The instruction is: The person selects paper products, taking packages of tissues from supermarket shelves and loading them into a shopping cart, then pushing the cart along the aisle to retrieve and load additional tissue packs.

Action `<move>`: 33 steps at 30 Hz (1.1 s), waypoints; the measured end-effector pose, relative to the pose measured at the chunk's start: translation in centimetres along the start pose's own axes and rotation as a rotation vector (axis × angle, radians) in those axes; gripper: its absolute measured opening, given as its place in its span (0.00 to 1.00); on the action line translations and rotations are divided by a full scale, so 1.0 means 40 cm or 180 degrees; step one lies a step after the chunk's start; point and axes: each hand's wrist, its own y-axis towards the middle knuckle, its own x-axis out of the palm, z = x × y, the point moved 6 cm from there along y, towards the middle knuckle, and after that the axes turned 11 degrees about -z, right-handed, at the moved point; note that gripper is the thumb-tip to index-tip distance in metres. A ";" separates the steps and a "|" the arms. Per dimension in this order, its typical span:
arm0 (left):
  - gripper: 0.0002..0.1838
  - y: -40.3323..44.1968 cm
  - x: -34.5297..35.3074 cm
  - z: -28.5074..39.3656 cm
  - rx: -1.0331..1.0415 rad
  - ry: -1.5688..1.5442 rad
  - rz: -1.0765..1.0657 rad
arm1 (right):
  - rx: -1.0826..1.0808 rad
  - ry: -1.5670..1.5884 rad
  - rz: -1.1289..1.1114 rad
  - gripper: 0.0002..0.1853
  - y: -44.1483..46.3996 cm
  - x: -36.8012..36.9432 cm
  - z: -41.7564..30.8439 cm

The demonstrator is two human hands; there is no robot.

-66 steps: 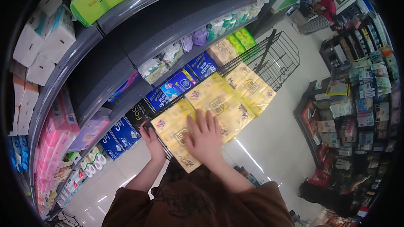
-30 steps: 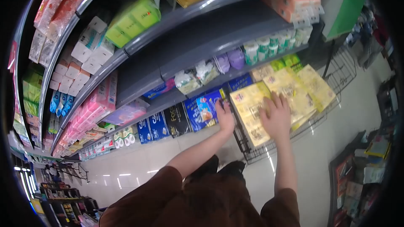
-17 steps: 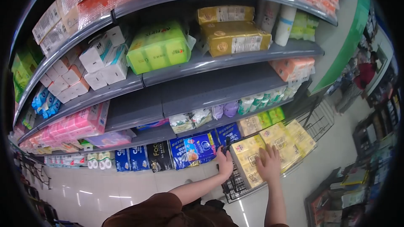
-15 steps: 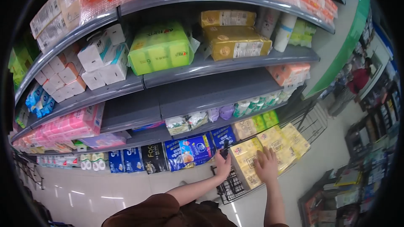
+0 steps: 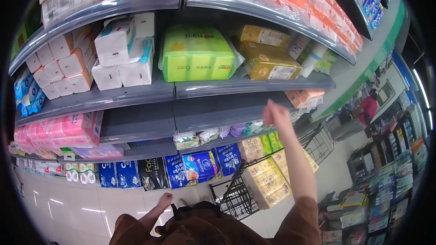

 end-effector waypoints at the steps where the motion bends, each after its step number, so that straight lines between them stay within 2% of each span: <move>1: 0.16 -0.030 -0.037 -0.035 -0.0085 -0.0114 0.0147 | 0.0114 0.0022 0.0410 0.25 0.044 0.018 -0.072; 3: 0.15 -0.102 -0.069 -0.076 -0.0393 -0.0566 0.0341 | 0.0411 0.0340 0.0783 0.27 0.165 -0.003 -0.139; 6: 0.15 -0.175 -0.074 -0.114 -0.0969 -0.1625 0.0517 | 0.0768 0.0836 0.0673 0.21 0.351 -0.046 -0.118; 9: 0.17 -0.174 -0.025 -0.094 -0.1086 -0.2233 0.0366 | 0.0306 0.1399 0.0617 0.17 0.465 -0.085 -0.077; 10: 0.19 -0.156 -0.016 -0.078 -0.0998 -0.2266 0.0233 | 0.0097 0.1490 0.0900 0.17 0.438 -0.069 -0.119; 14: 0.19 -0.061 -0.010 0.081 -0.0317 -0.2281 -0.0114 | -0.0643 0.1471 0.1165 0.14 0.331 -0.131 -0.244; 17: 0.20 -0.036 -0.043 0.325 0.0072 -0.2531 -0.0756 | -0.0966 0.1367 0.0970 0.10 0.128 -0.126 -0.274; 19: 0.22 -0.052 -0.079 0.523 0.0457 -0.2573 -0.1445 | -0.0957 0.0684 0.0953 0.10 -0.074 -0.064 -0.310; 21: 0.25 -0.091 -0.108 0.722 0.0961 -0.2708 -0.2029 | -0.0833 0.0338 0.0360 0.10 -0.235 -0.103 -0.255; 22: 0.26 -0.129 -0.122 0.827 0.1164 -0.2962 -0.2450 | -0.1093 0.0065 0.0532 0.08 -0.323 -0.045 -0.275; 24: 0.28 -0.198 -0.126 1.003 0.1542 -0.3434 -0.3299 | -0.0871 -0.0749 0.0136 0.16 -0.457 -0.012 -0.240; 25: 0.30 -0.196 -0.087 1.027 0.1744 -0.3769 -0.3467 | -0.0686 -0.1519 -0.0591 0.12 -0.487 0.085 -0.302; 26: 0.31 -0.195 -0.048 1.023 0.1941 -0.4104 -0.3604 | -0.1014 -0.2130 -0.1169 0.08 -0.503 0.163 -0.324; 27: 0.32 -0.195 -0.011 1.018 0.2131 -0.4439 -0.3768 | -0.1063 -0.1993 -0.1883 0.05 -0.507 0.215 -0.305; 28: 0.33 -0.191 0.012 1.003 0.2022 -0.4521 -0.3751 | -0.1143 -0.1902 -0.2430 0.05 -0.501 0.262 -0.289; 31: 0.34 -0.217 -0.002 0.906 0.1236 -0.4190 -0.3310 | -0.0972 -0.2743 -0.3296 0.06 -0.461 0.324 -0.261; 33: 0.35 -0.248 -0.058 0.852 0.0882 -0.3937 -0.2979 | -0.0894 -0.2242 -0.3101 0.05 -0.410 0.322 -0.270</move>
